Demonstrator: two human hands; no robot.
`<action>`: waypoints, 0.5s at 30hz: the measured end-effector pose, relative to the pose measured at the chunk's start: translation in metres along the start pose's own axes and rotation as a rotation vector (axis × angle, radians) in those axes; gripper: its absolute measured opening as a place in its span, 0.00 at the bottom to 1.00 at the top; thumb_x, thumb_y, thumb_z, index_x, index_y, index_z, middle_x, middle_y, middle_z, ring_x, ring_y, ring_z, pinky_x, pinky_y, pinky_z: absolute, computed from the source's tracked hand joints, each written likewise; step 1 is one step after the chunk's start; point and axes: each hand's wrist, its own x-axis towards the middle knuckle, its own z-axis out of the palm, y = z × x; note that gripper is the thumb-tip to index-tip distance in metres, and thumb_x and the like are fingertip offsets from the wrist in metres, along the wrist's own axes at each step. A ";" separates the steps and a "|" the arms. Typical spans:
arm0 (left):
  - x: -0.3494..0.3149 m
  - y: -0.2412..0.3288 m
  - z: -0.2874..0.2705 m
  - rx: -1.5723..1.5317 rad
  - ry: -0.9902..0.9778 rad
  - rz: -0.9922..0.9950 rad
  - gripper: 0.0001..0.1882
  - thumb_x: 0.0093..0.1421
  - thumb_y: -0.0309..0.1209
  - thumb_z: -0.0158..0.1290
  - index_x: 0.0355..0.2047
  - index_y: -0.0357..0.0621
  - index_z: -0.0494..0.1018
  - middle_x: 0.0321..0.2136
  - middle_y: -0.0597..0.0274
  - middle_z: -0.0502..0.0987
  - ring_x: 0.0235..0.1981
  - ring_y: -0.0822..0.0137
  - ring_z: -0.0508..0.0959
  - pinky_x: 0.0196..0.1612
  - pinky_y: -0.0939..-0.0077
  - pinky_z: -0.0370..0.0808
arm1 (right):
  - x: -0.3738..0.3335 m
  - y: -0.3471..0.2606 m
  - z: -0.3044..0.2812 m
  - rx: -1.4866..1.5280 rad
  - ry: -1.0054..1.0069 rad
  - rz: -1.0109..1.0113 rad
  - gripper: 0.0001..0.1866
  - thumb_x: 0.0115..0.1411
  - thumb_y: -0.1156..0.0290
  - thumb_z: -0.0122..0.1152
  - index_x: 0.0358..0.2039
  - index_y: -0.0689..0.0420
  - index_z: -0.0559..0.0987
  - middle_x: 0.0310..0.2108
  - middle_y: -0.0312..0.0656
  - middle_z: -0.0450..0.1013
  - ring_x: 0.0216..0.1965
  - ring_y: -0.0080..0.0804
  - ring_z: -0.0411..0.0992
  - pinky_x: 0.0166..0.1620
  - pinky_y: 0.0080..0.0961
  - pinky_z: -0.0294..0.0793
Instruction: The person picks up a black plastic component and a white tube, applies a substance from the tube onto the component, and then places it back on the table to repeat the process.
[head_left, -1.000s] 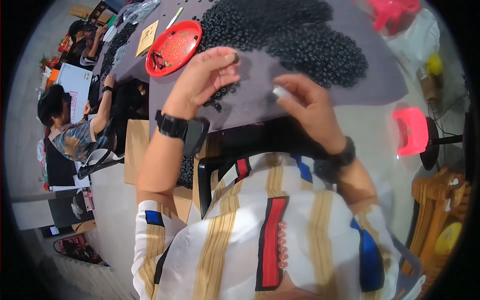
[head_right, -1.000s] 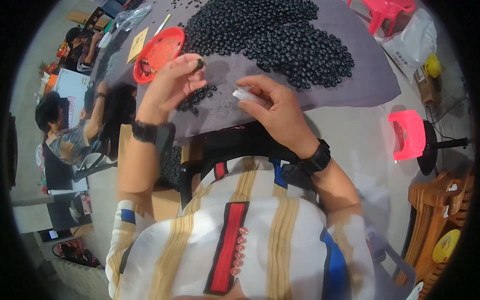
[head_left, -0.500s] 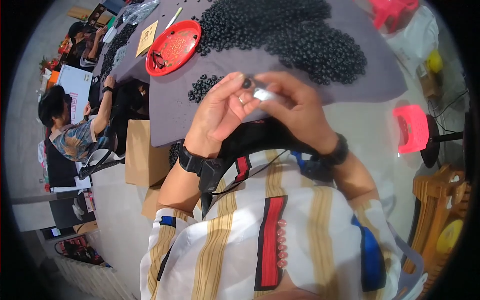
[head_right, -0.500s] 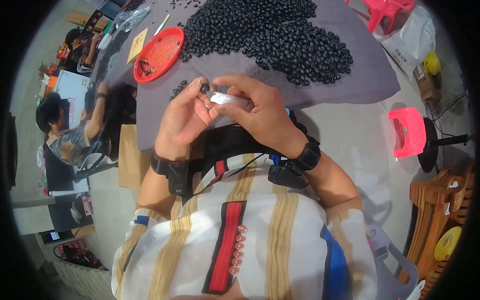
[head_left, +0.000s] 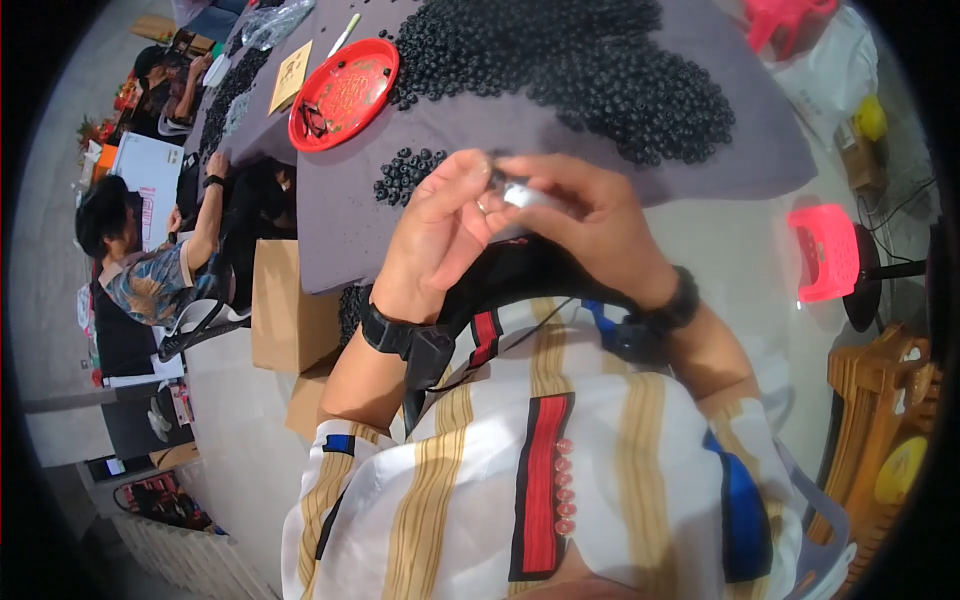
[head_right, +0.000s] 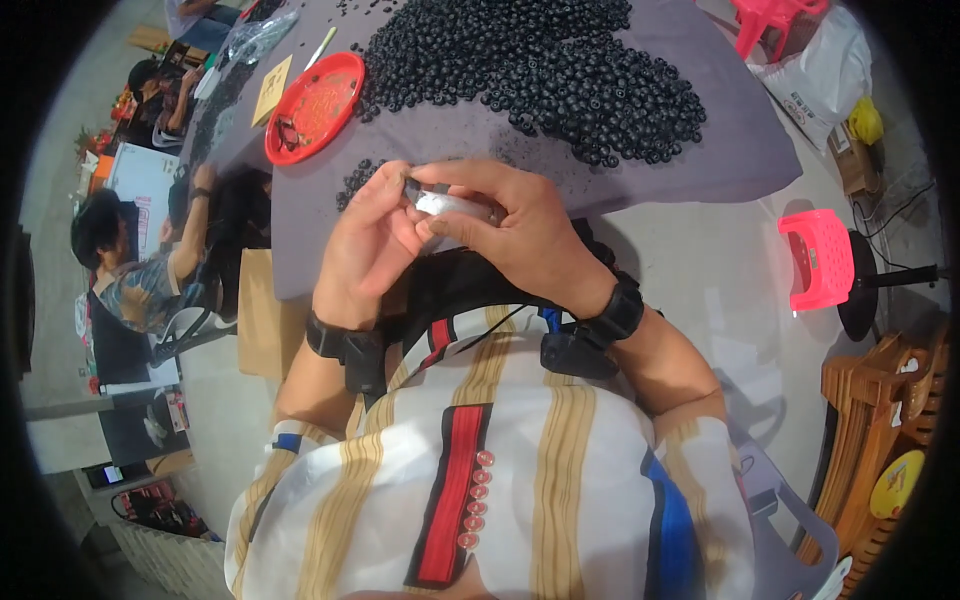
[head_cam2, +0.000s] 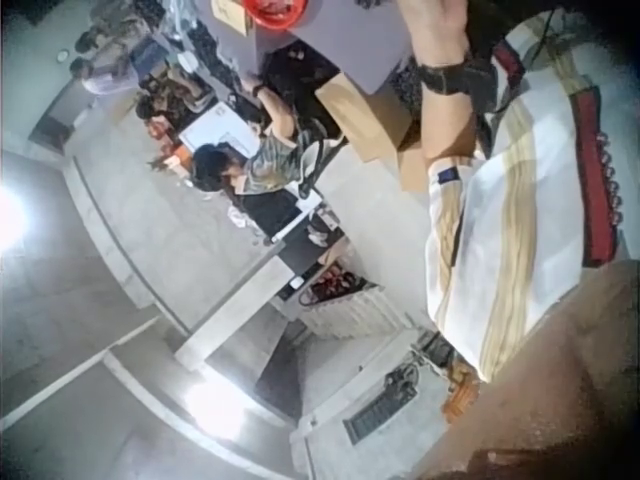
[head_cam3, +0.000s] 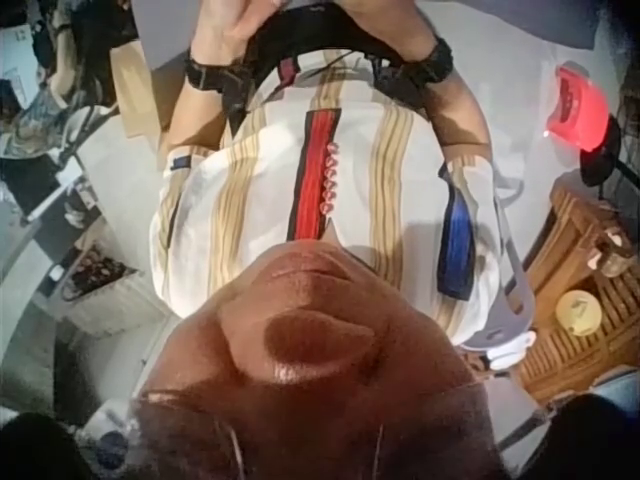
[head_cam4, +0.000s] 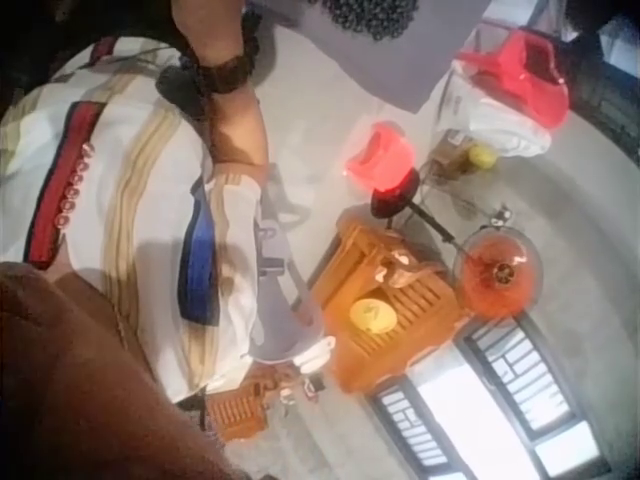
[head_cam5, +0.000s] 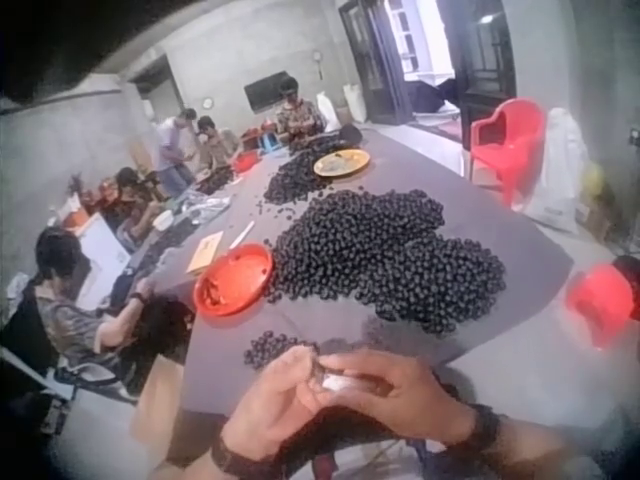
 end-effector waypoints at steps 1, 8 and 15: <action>0.000 -0.001 0.000 -0.001 -0.030 0.036 0.04 0.63 0.27 0.50 0.38 0.41 0.72 0.32 0.61 0.78 0.31 0.71 0.77 0.41 0.72 0.77 | 0.000 0.000 0.001 0.097 -0.009 0.019 0.19 0.56 0.79 0.62 0.49 0.61 0.75 0.43 0.37 0.74 0.43 0.19 0.71 0.47 0.18 0.71; -0.003 -0.003 -0.002 0.057 -0.040 0.108 0.07 0.61 0.23 0.51 0.41 0.39 0.73 0.33 0.58 0.78 0.32 0.69 0.78 0.40 0.73 0.77 | 0.000 0.002 -0.004 0.137 -0.048 0.044 0.17 0.56 0.81 0.60 0.47 0.63 0.76 0.44 0.39 0.75 0.45 0.22 0.72 0.49 0.20 0.72; -0.001 -0.012 -0.012 0.061 -0.067 0.106 0.08 0.61 0.22 0.51 0.41 0.37 0.72 0.33 0.58 0.78 0.32 0.70 0.78 0.39 0.75 0.77 | -0.001 0.003 -0.009 0.182 -0.060 0.175 0.16 0.56 0.78 0.62 0.46 0.65 0.77 0.39 0.38 0.77 0.39 0.18 0.73 0.42 0.15 0.73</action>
